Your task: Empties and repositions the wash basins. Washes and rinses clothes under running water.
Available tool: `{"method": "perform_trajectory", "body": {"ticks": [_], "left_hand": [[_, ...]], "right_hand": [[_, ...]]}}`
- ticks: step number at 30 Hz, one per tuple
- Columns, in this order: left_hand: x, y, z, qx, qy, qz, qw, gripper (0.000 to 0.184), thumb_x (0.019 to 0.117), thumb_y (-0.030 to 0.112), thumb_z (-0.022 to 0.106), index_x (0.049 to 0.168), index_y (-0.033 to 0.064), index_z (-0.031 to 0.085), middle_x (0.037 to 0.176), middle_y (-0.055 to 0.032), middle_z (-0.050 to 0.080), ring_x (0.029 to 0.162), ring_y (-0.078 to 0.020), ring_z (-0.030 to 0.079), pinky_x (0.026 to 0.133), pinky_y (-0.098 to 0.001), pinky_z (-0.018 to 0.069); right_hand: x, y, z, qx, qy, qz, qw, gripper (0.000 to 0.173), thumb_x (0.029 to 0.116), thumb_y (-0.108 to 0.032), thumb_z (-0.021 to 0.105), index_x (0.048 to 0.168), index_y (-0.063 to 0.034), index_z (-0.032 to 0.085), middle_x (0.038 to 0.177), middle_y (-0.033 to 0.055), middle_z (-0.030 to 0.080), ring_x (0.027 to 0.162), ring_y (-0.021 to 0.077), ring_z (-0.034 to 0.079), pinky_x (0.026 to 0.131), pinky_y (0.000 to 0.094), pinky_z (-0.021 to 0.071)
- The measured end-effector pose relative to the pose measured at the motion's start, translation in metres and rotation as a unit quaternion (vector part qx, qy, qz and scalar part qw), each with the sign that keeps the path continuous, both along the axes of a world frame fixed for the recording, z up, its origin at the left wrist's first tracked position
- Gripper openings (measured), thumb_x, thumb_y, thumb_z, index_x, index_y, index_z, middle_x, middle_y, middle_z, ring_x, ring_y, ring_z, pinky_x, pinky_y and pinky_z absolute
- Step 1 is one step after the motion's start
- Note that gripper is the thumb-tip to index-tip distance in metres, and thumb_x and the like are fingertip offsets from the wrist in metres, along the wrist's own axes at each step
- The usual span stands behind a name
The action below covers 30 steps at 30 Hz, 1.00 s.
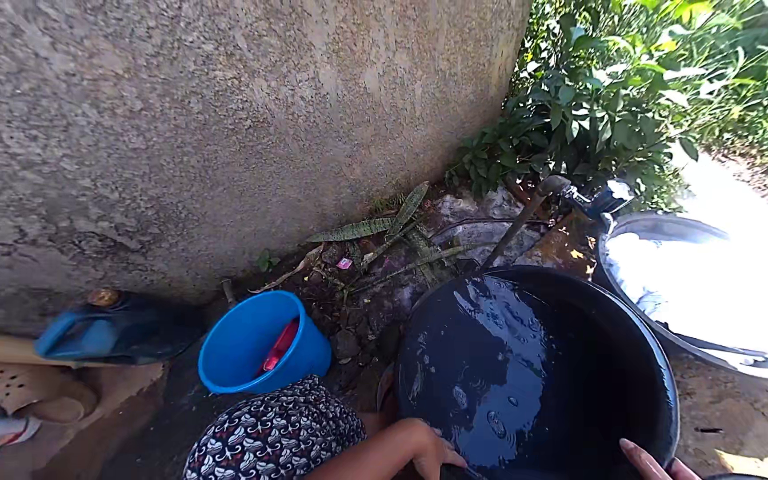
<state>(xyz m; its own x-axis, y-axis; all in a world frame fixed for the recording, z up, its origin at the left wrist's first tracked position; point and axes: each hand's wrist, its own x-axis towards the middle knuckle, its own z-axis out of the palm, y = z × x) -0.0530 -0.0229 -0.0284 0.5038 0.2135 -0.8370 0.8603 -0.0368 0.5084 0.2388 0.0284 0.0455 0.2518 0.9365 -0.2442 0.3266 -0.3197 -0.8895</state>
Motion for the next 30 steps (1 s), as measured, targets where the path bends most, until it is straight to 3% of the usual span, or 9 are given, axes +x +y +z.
{"method": "perform_trajectory", "body": {"ticks": [6,9,17,21,25,27,30], "left_hand": [[-0.012,-0.009,-0.006,0.008,-0.003,0.002,1.0,0.094,0.0861,0.03,0.082,0.163,0.0294,0.029,0.17,-0.01,0.023,0.158,-0.0381,0.01,0.121,-0.0698,0.0025],[-0.02,-0.013,-0.009,0.012,-0.009,0.013,1.0,0.094,0.0846,0.027,0.084,0.162,0.0293,0.031,0.17,-0.0098,0.023,0.158,-0.0376,0.01,0.12,-0.0701,0.0041],[-0.037,-0.019,-0.018,0.018,-0.04,0.047,0.998,0.097,0.0806,0.021,0.087,0.162,0.0283,0.033,0.17,-0.0066,0.025,0.159,-0.0344,0.008,0.122,-0.0668,-0.0003],[-0.047,-0.018,-0.017,0.022,-0.041,0.049,0.998,0.097,0.0789,0.021,0.088,0.161,0.0305,0.035,0.169,-0.0047,0.026,0.159,-0.0324,0.009,0.122,-0.0675,-0.0007],[-0.055,-0.022,-0.019,0.05,-0.034,0.089,0.994,0.095,0.0756,0.023,0.09,0.158,0.0265,0.043,0.172,-0.0094,0.016,0.159,-0.0354,-0.003,0.117,-0.0728,-0.0142],[-0.055,-0.028,-0.021,0.073,-0.011,0.122,0.99,0.101,0.0721,0.026,0.093,0.158,0.0262,0.041,0.173,-0.0099,0.007,0.158,-0.0399,-0.009,0.113,-0.0779,-0.0133],[-0.055,-0.034,-0.016,0.093,0.056,0.158,0.981,0.109,0.0709,0.032,0.094,0.162,0.0257,0.033,0.173,-0.0123,0.005,0.156,-0.0459,-0.008,0.111,-0.082,-0.0076]], "right_hand": [[-0.016,-0.017,0.009,0.006,0.032,-0.013,0.999,0.007,0.0937,-0.009,0.067,0.087,-0.0056,0.066,0.067,-0.0041,0.067,0.06,0.0027,0.066,0.061,0.024,0.0588],[-0.026,-0.024,0.015,0.011,0.06,-0.009,0.998,0.007,0.0947,-0.008,0.065,0.088,-0.0061,0.065,0.067,-0.0041,0.067,0.059,0.0034,0.066,0.058,0.0242,0.0586],[-0.034,-0.028,0.017,0.0,0.035,0.023,0.999,0.018,0.0965,-0.021,0.065,0.096,-0.0034,0.067,0.07,0.0021,0.067,0.059,0.0098,0.065,0.055,0.0307,0.0565],[-0.041,-0.029,0.02,-0.005,0.024,0.032,0.999,0.019,0.0966,-0.023,0.065,0.094,-0.0043,0.067,0.069,0.0028,0.067,0.055,0.0107,0.064,0.052,0.0301,0.0549],[-0.046,-0.03,0.019,0.005,0.01,0.04,0.999,0.019,0.0922,-0.024,0.067,0.096,-0.0057,0.068,0.071,0.0018,0.068,0.058,0.0102,0.065,0.053,0.0292,0.0544],[-0.045,-0.029,0.014,0.008,0.005,0.04,0.999,0.024,0.0884,-0.028,0.069,0.098,-0.0063,0.069,0.075,0.0036,0.07,0.065,0.0138,0.069,0.059,0.0351,0.0589],[-0.044,-0.029,0.006,0.016,-0.001,0.045,0.999,0.029,0.0814,-0.035,0.073,0.096,-0.0101,0.07,0.077,0.0025,0.071,0.069,0.0146,0.071,0.061,0.0376,0.0607]]}}
